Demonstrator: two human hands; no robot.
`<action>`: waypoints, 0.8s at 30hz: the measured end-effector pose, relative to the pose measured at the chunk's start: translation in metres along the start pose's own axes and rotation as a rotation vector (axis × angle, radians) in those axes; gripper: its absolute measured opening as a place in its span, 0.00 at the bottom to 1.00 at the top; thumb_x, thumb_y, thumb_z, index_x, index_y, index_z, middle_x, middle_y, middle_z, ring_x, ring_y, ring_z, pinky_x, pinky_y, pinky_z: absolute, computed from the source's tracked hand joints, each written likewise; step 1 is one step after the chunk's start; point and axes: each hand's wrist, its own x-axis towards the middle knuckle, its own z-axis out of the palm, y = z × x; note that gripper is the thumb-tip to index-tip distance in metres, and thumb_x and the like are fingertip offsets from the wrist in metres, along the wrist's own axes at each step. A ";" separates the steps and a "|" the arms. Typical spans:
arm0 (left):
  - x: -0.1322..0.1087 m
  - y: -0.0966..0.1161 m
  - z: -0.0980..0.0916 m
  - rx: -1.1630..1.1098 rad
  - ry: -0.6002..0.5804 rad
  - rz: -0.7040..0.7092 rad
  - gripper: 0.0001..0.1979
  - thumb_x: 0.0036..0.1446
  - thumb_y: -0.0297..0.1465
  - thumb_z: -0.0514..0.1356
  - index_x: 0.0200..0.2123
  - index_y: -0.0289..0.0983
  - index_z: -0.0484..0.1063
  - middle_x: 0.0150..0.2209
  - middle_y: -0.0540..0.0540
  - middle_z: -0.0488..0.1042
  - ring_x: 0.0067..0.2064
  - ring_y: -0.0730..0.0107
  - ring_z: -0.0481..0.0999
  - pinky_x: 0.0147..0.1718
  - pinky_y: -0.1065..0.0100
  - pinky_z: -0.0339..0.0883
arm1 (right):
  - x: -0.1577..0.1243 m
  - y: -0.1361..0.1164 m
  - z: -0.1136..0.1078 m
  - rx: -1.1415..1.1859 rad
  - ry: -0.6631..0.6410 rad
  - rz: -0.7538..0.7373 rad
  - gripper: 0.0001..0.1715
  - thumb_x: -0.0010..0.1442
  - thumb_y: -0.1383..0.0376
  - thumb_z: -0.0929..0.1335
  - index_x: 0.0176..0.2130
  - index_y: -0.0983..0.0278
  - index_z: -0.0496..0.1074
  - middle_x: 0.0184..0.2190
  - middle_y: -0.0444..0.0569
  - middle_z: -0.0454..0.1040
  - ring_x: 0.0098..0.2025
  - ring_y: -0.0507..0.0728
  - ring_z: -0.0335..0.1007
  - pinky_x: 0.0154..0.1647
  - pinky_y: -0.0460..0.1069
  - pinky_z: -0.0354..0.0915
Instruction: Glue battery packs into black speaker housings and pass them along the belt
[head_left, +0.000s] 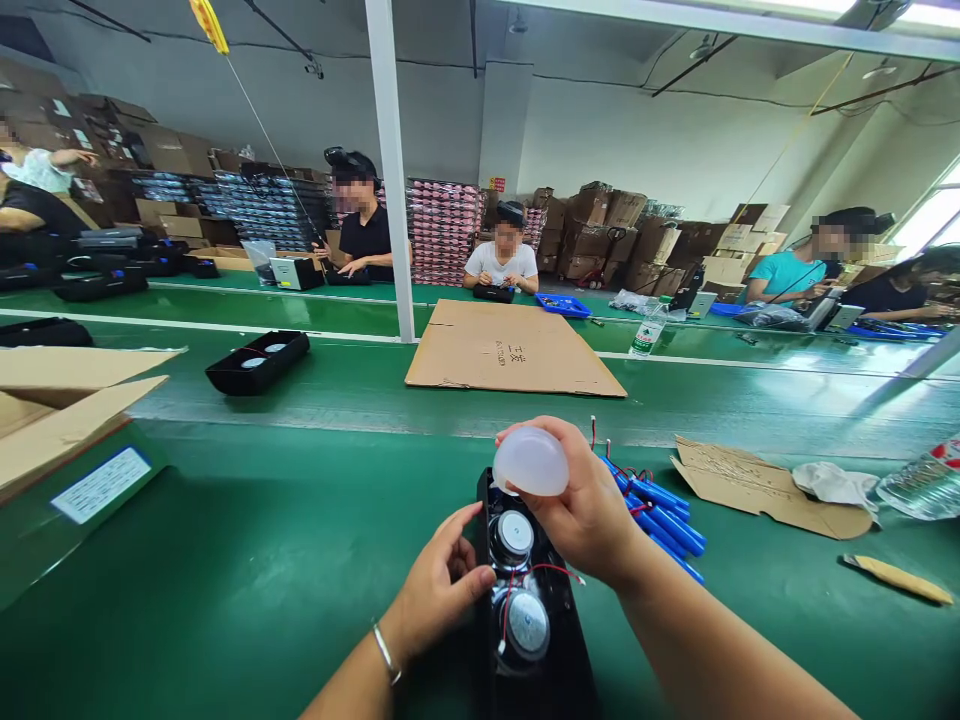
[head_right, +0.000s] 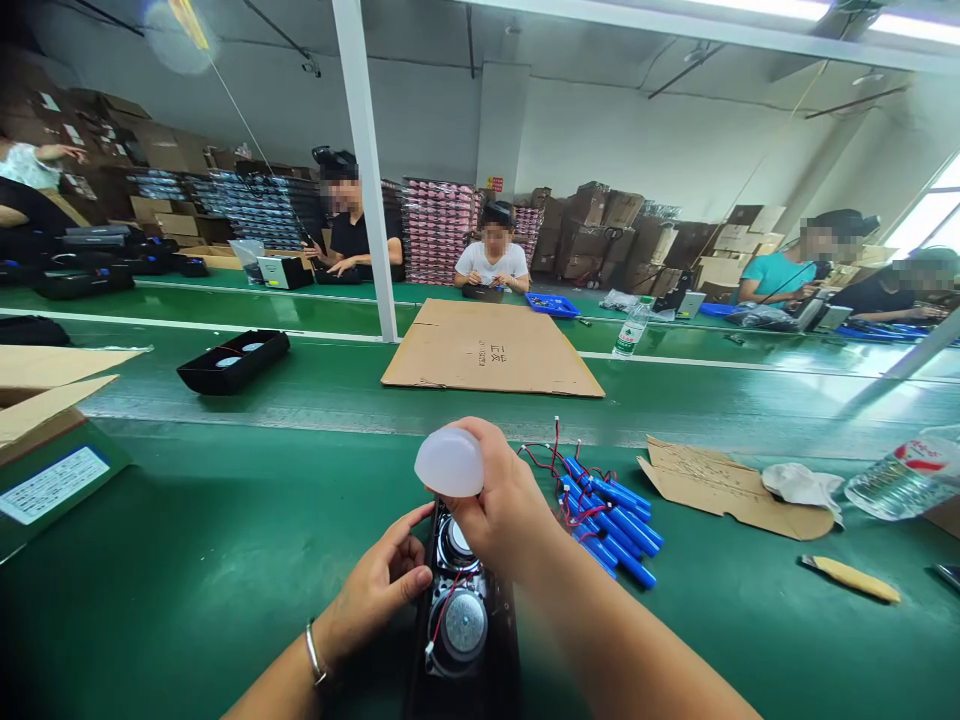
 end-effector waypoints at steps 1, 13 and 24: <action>0.000 -0.001 0.000 0.000 -0.001 0.000 0.45 0.48 0.51 0.59 0.62 0.30 0.49 0.33 0.46 0.62 0.31 0.75 0.61 0.31 0.71 0.58 | 0.000 -0.001 0.000 -0.004 -0.005 0.003 0.21 0.56 0.65 0.66 0.49 0.61 0.59 0.44 0.45 0.67 0.43 0.47 0.67 0.45 0.41 0.65; 0.001 -0.002 -0.001 0.033 0.010 -0.028 0.45 0.50 0.54 0.55 0.62 0.30 0.48 0.32 0.46 0.62 0.31 0.74 0.61 0.31 0.70 0.58 | -0.004 0.001 0.002 0.022 -0.014 0.043 0.22 0.56 0.64 0.67 0.50 0.60 0.58 0.45 0.45 0.67 0.43 0.48 0.67 0.46 0.44 0.66; -0.002 0.015 0.001 0.171 0.104 -0.095 0.36 0.53 0.43 0.54 0.60 0.29 0.51 0.38 0.42 0.68 0.31 0.72 0.63 0.33 0.69 0.59 | -0.012 0.003 0.001 0.061 0.002 0.094 0.21 0.56 0.62 0.66 0.49 0.61 0.59 0.44 0.47 0.68 0.43 0.49 0.67 0.46 0.46 0.66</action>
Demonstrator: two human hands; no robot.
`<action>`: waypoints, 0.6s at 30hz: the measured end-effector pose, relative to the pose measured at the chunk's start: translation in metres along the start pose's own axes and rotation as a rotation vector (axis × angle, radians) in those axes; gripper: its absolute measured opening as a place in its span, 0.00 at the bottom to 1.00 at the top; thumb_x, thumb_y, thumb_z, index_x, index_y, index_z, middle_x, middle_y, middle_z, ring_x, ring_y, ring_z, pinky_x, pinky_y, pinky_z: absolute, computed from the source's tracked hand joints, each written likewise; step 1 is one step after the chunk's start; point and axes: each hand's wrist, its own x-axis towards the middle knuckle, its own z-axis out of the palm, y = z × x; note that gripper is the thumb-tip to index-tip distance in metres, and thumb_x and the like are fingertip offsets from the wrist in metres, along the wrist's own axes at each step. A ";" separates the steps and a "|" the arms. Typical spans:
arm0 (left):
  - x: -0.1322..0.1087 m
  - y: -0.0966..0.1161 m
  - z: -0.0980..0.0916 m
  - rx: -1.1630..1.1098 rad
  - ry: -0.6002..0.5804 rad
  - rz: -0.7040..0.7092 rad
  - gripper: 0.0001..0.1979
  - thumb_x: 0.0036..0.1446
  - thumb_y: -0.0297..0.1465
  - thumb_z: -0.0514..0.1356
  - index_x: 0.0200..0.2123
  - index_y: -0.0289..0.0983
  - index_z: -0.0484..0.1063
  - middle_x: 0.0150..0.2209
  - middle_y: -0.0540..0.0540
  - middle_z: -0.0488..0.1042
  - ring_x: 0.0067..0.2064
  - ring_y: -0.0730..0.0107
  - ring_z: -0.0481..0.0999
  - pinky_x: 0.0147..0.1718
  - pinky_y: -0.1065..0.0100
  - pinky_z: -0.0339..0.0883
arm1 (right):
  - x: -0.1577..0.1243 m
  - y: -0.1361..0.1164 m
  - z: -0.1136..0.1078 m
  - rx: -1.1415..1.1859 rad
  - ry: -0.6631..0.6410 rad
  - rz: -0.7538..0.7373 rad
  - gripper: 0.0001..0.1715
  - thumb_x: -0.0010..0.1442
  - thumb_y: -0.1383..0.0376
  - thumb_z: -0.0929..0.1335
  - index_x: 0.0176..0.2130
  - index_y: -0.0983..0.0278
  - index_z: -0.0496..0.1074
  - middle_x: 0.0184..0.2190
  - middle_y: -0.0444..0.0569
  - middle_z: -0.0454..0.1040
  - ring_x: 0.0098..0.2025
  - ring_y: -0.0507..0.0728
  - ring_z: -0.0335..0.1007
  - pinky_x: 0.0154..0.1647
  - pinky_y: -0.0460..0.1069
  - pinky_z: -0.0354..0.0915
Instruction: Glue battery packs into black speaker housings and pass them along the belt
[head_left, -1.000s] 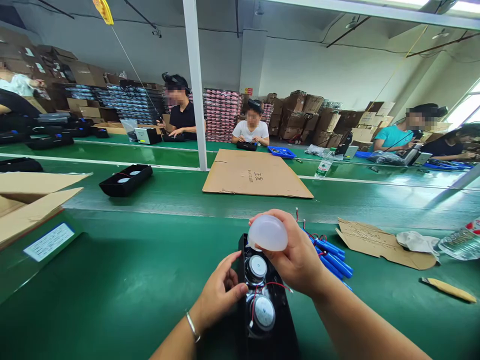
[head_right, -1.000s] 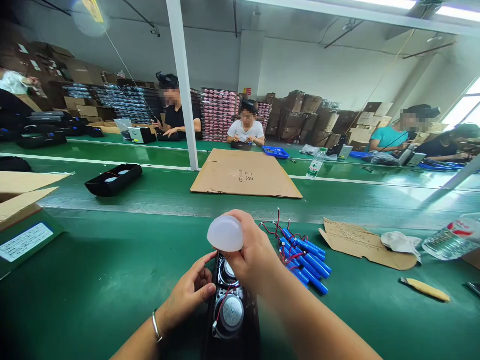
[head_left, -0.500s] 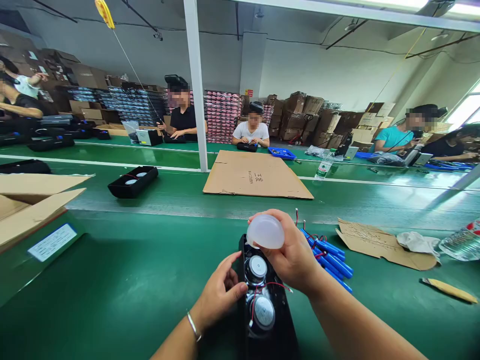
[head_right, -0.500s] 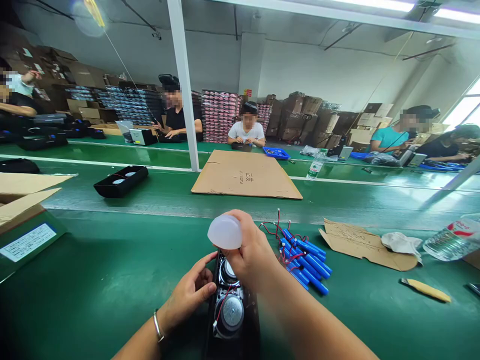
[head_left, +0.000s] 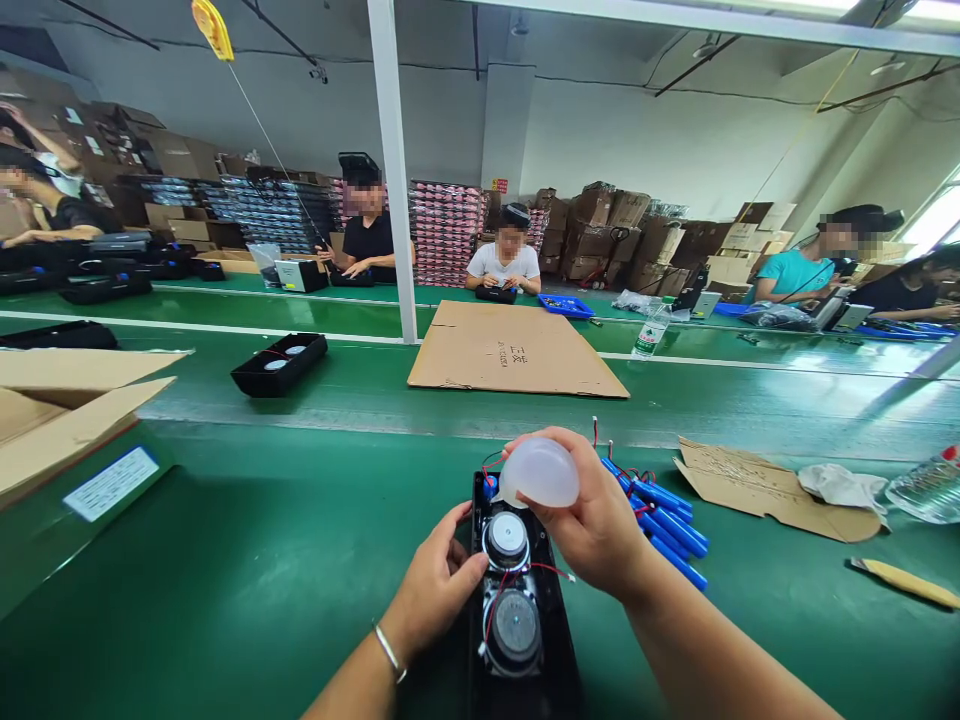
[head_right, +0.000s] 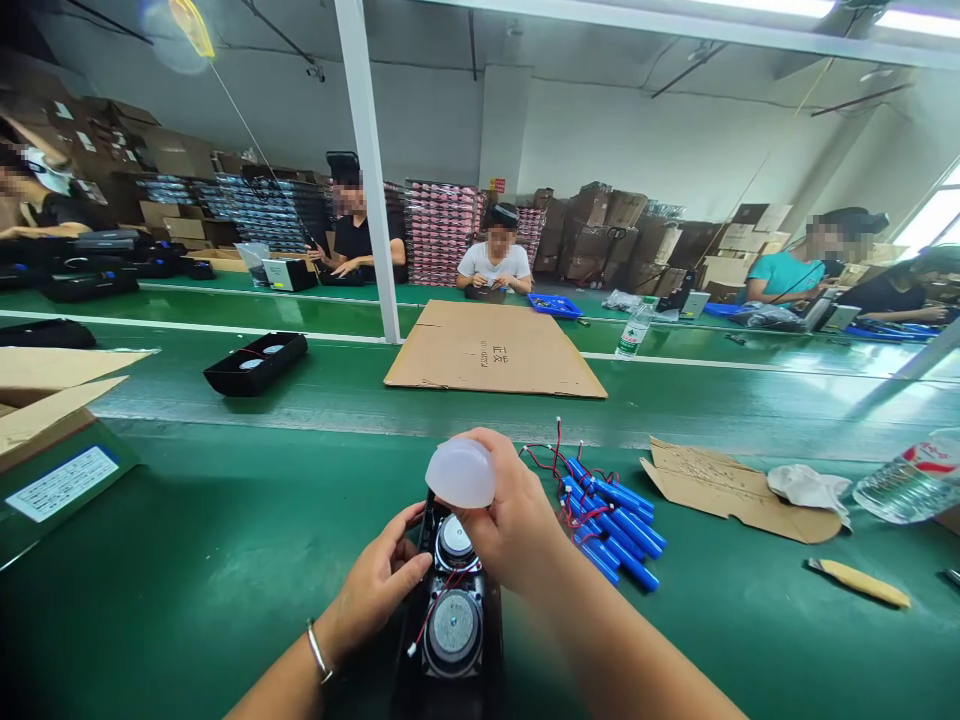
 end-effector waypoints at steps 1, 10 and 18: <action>0.000 0.001 0.000 0.004 0.005 -0.004 0.36 0.52 0.41 0.54 0.60 0.29 0.51 0.40 0.41 0.68 0.31 0.73 0.63 0.34 0.68 0.59 | 0.000 0.001 0.000 0.007 0.007 0.011 0.22 0.56 0.62 0.66 0.49 0.61 0.59 0.44 0.47 0.68 0.43 0.49 0.67 0.47 0.46 0.66; 0.001 -0.008 0.002 0.033 0.021 -0.012 0.34 0.52 0.38 0.52 0.60 0.29 0.50 0.40 0.41 0.68 0.31 0.73 0.62 0.33 0.69 0.59 | -0.001 0.006 -0.003 0.022 0.062 0.007 0.21 0.57 0.60 0.66 0.48 0.61 0.59 0.43 0.47 0.70 0.42 0.50 0.68 0.45 0.47 0.67; 0.001 -0.004 0.001 0.034 0.029 -0.021 0.33 0.52 0.36 0.51 0.59 0.28 0.51 0.35 0.44 0.68 0.31 0.72 0.62 0.34 0.69 0.59 | 0.001 0.009 -0.005 0.060 0.084 0.043 0.21 0.57 0.58 0.66 0.48 0.64 0.61 0.43 0.50 0.70 0.42 0.50 0.69 0.44 0.46 0.67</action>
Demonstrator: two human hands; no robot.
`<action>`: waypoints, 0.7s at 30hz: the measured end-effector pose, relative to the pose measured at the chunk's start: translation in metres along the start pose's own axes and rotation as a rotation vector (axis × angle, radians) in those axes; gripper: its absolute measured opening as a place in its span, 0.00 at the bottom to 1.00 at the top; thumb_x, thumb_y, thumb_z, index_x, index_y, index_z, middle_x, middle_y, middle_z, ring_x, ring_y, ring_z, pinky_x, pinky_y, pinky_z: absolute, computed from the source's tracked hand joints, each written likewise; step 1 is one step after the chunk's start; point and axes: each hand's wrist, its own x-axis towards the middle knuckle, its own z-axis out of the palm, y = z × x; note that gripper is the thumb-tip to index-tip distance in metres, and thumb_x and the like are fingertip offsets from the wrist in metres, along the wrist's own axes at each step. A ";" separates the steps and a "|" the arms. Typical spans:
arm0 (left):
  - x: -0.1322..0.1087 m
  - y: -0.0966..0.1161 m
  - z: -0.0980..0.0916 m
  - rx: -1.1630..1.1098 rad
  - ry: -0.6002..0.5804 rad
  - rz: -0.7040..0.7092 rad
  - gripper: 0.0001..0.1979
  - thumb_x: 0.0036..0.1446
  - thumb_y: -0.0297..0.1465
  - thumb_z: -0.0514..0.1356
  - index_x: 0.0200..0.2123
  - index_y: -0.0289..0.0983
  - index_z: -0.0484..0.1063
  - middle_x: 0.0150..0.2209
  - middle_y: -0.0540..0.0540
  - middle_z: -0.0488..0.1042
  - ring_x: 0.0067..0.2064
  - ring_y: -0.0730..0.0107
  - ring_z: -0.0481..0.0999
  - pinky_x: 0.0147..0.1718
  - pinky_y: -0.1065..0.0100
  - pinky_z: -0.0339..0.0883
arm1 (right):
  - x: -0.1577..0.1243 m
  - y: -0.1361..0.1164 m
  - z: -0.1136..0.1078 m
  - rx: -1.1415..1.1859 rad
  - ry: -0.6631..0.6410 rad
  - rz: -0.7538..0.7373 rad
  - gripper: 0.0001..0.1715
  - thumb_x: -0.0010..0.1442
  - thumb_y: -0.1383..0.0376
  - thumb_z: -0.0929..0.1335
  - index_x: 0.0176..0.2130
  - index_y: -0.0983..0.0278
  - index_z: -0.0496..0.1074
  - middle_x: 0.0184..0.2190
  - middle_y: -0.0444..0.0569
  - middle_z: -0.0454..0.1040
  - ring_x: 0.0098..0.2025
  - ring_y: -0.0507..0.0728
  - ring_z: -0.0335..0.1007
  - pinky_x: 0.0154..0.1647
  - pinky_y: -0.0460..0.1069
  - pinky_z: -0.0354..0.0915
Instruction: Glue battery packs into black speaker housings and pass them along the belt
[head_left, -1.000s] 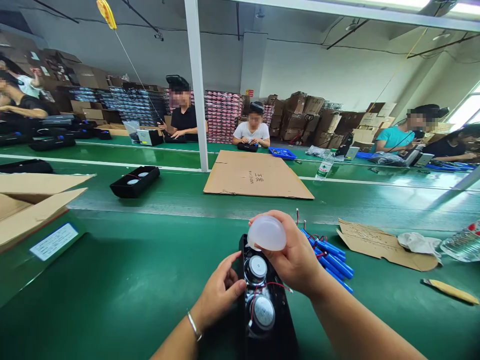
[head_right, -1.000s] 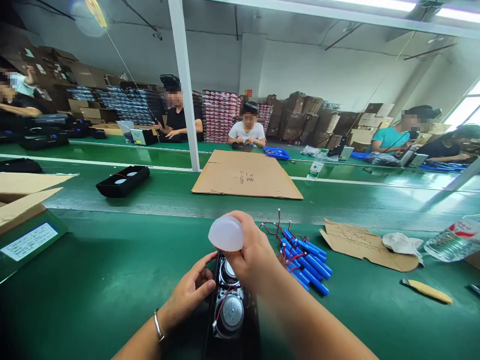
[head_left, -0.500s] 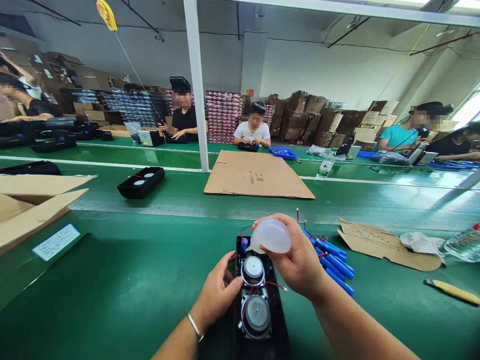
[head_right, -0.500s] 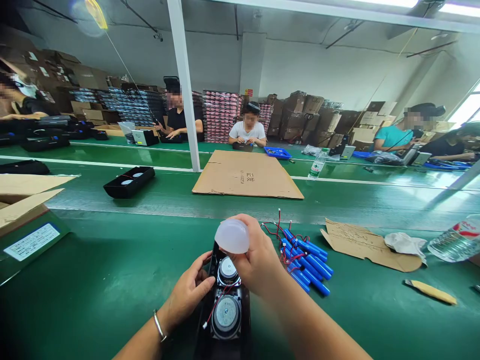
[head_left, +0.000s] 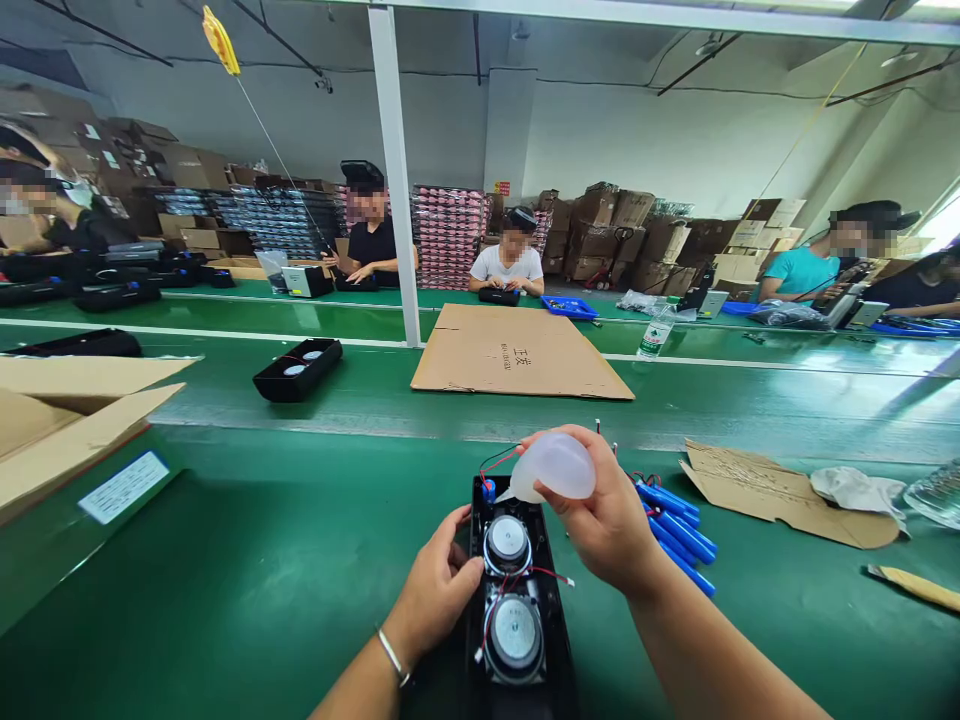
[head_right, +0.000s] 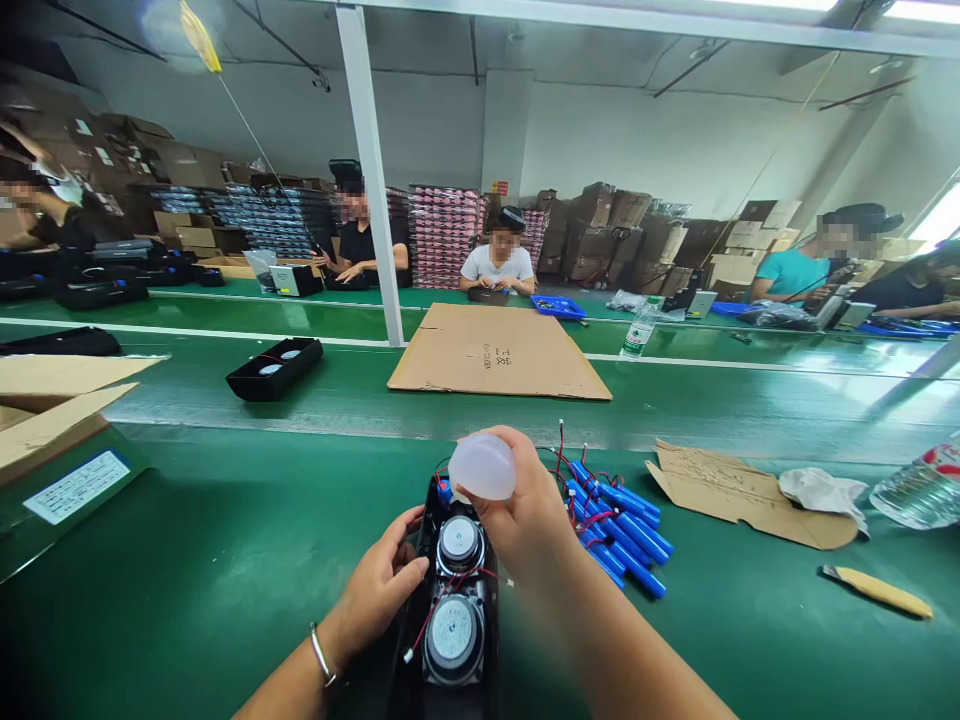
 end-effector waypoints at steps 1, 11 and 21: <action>0.000 0.000 0.000 0.001 -0.001 0.001 0.33 0.52 0.36 0.51 0.59 0.29 0.51 0.35 0.44 0.68 0.31 0.72 0.62 0.34 0.68 0.59 | 0.000 0.001 0.000 0.005 0.004 -0.001 0.21 0.57 0.58 0.66 0.48 0.64 0.61 0.43 0.50 0.70 0.42 0.50 0.69 0.45 0.47 0.67; 0.001 -0.006 0.001 -0.004 0.002 0.014 0.33 0.52 0.37 0.51 0.60 0.28 0.51 0.36 0.43 0.68 0.38 0.68 0.66 0.43 0.64 0.60 | -0.003 0.008 0.002 0.103 0.004 0.047 0.23 0.57 0.58 0.67 0.49 0.63 0.59 0.45 0.52 0.69 0.44 0.52 0.68 0.47 0.49 0.67; 0.001 -0.011 -0.003 -0.101 0.015 0.013 0.36 0.52 0.45 0.56 0.59 0.32 0.54 0.54 0.36 0.62 0.50 0.60 0.67 0.46 0.65 0.65 | -0.031 0.047 -0.109 0.476 0.772 0.161 0.33 0.51 0.52 0.70 0.53 0.60 0.60 0.49 0.50 0.63 0.42 0.48 0.66 0.35 0.41 0.67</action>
